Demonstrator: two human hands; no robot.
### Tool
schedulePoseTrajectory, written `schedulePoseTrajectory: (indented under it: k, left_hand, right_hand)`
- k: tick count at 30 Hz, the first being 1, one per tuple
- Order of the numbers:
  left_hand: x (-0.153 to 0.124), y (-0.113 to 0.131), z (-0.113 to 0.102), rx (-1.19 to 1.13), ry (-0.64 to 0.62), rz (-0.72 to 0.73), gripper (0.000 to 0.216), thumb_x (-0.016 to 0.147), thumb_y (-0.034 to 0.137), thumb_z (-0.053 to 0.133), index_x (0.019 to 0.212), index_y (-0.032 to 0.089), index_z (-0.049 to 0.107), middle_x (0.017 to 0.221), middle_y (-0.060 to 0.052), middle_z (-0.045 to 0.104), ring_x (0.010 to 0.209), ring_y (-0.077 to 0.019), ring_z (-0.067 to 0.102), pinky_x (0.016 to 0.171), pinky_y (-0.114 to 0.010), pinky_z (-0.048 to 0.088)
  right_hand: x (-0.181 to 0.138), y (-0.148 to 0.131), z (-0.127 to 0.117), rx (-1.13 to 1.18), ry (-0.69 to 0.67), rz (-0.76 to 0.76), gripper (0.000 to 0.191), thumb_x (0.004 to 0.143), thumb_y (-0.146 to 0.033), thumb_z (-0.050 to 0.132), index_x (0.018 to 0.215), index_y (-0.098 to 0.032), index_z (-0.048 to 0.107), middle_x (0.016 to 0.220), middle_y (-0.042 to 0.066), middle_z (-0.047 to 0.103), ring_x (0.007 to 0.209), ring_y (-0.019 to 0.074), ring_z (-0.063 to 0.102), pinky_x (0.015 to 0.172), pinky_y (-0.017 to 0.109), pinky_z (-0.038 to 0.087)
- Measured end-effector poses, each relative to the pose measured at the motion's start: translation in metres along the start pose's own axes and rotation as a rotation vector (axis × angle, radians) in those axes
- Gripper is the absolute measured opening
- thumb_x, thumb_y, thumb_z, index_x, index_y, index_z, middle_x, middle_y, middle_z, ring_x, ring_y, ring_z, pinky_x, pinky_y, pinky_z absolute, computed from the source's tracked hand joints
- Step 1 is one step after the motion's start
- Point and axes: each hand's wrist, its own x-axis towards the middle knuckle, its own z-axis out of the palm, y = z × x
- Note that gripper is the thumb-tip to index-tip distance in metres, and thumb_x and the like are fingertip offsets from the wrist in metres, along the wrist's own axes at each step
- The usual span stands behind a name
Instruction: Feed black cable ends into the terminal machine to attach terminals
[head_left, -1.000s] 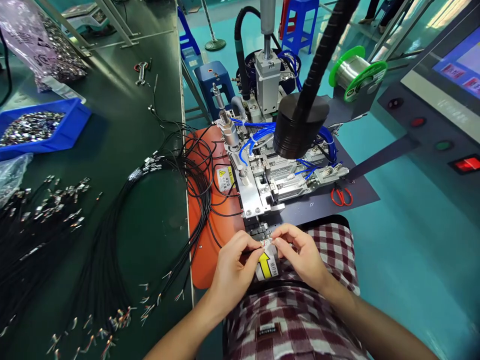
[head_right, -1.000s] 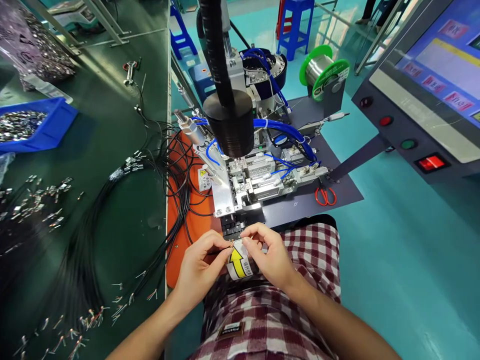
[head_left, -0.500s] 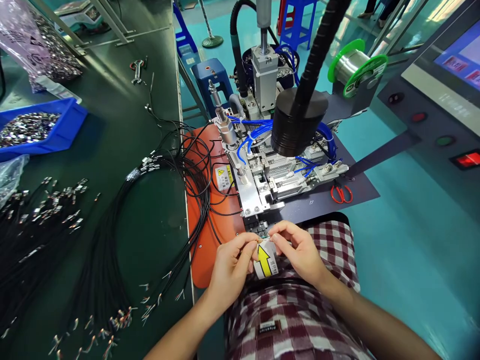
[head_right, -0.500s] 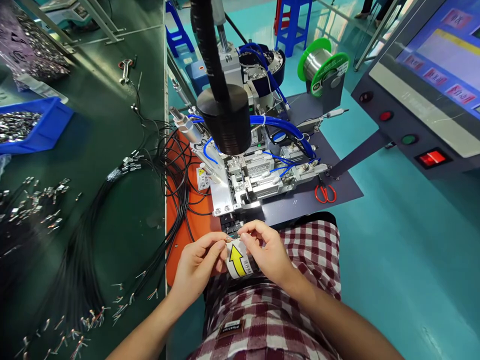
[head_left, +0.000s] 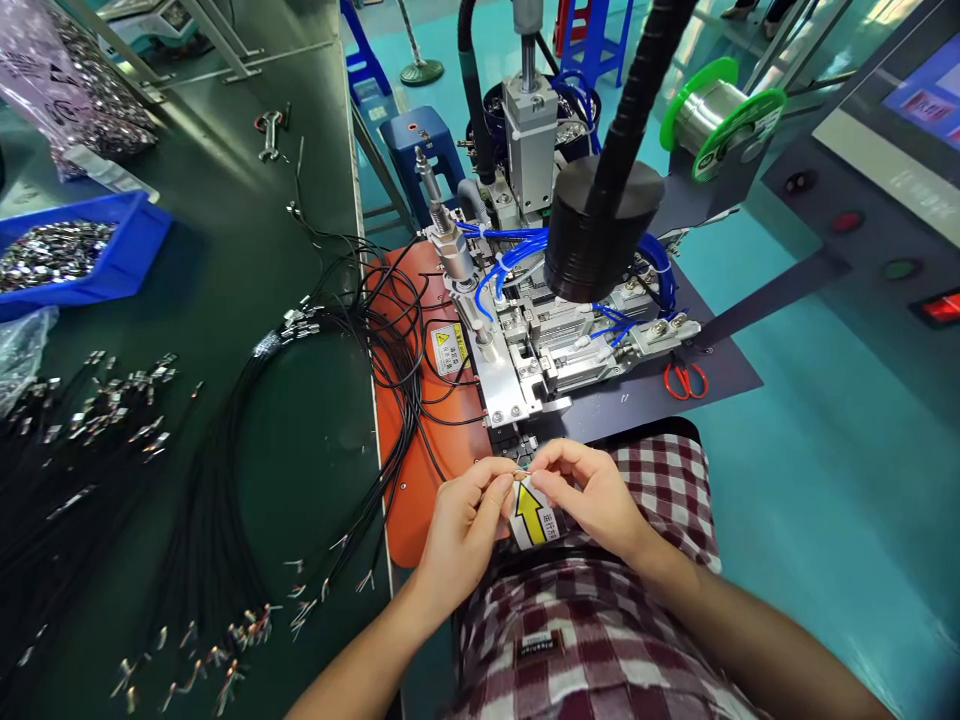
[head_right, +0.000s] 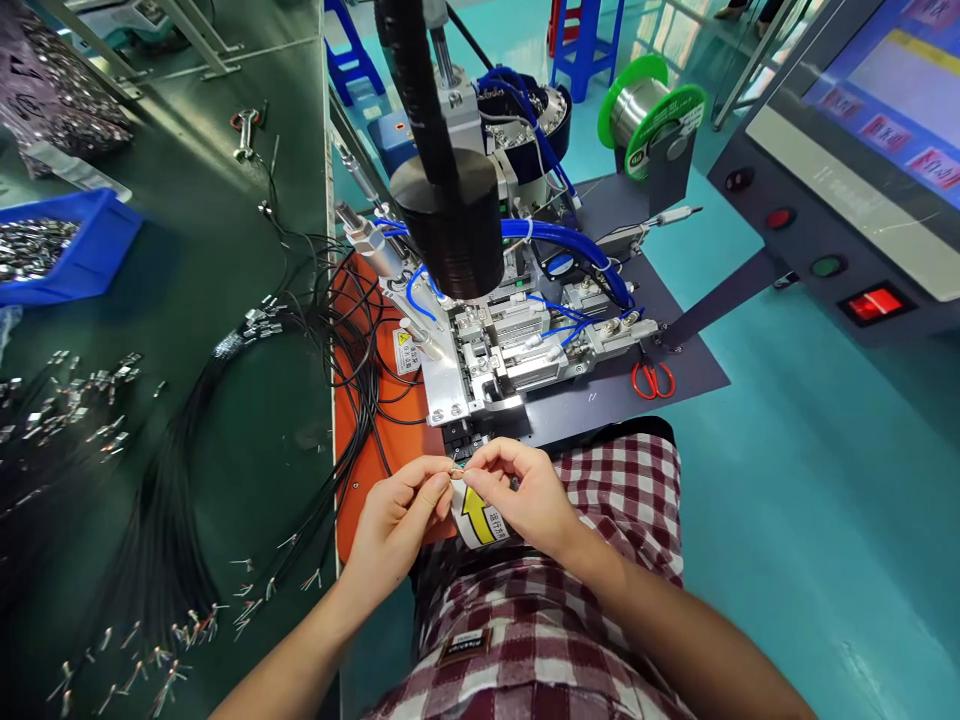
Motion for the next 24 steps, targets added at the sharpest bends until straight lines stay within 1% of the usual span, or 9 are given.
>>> schedulePoseTrajectory:
  k: [5,11,15,20,24]
  left_hand:
    - [-0.0007,0.0005,0.0003,-0.026,0.002,-0.019,0.023,0.093,0.035,0.046,0.087,0.018,0.059,0.062,0.004,0.046,0.052,-0.0077,0.045,0.046,-0.016,0.038]
    - [0.0010,0.0014,-0.0006,0.007,0.012,0.013,0.022,0.092,0.033,0.047,0.088,0.017,0.061,0.061,0.003,0.047,0.053,-0.0089,0.046,0.049,-0.018,0.040]
    - [0.0010,-0.0001,-0.0007,0.004,0.014,0.006,0.021,0.091,0.033,0.047,0.084,0.018,0.060,0.062,0.003,0.048,0.054,-0.0094,0.046,0.049,-0.018,0.039]
    - [0.0002,-0.0005,0.0000,0.008,0.024,0.016,0.023,0.090,0.034,0.048,0.079,0.018,0.059,0.062,0.002,0.048,0.054,-0.0100,0.047,0.049,-0.019,0.039]
    - [0.0001,0.0005,-0.0004,0.017,0.029,0.022,0.021,0.090,0.033,0.048,0.082,0.018,0.061,0.062,0.003,0.048,0.054,-0.0099,0.046,0.050,-0.019,0.039]
  right_hand:
    - [0.0005,0.0020,0.0031,-0.045,0.029,-0.034,0.011,0.080,-0.027,0.067,0.077,-0.017,0.064,0.070,-0.001,0.060,0.059,0.0103,0.049,0.055,0.024,0.039]
    - [-0.0003,0.0026,0.0064,-0.093,0.077,-0.081,0.011,0.076,-0.026,0.071,0.076,-0.017,0.066,0.067,-0.001,0.060,0.058,0.0104,0.049,0.053,0.023,0.039]
    - [0.0004,0.0021,0.0022,-0.043,0.037,-0.046,0.013,0.076,-0.029,0.071,0.076,-0.017,0.067,0.066,-0.001,0.061,0.055,0.0102,0.050,0.051,0.023,0.040]
    - [0.0036,0.0035,-0.0020,0.107,-0.056,0.041,0.020,0.079,-0.036,0.068,0.074,-0.016,0.065,0.065,-0.001,0.061,0.048,0.0084,0.050,0.048,0.023,0.041]
    - [0.0053,0.0042,-0.0018,0.108,-0.031,0.042,0.017,0.077,-0.032,0.071,0.074,-0.016,0.065,0.064,-0.002,0.059,0.048,0.0078,0.050,0.047,0.021,0.040]
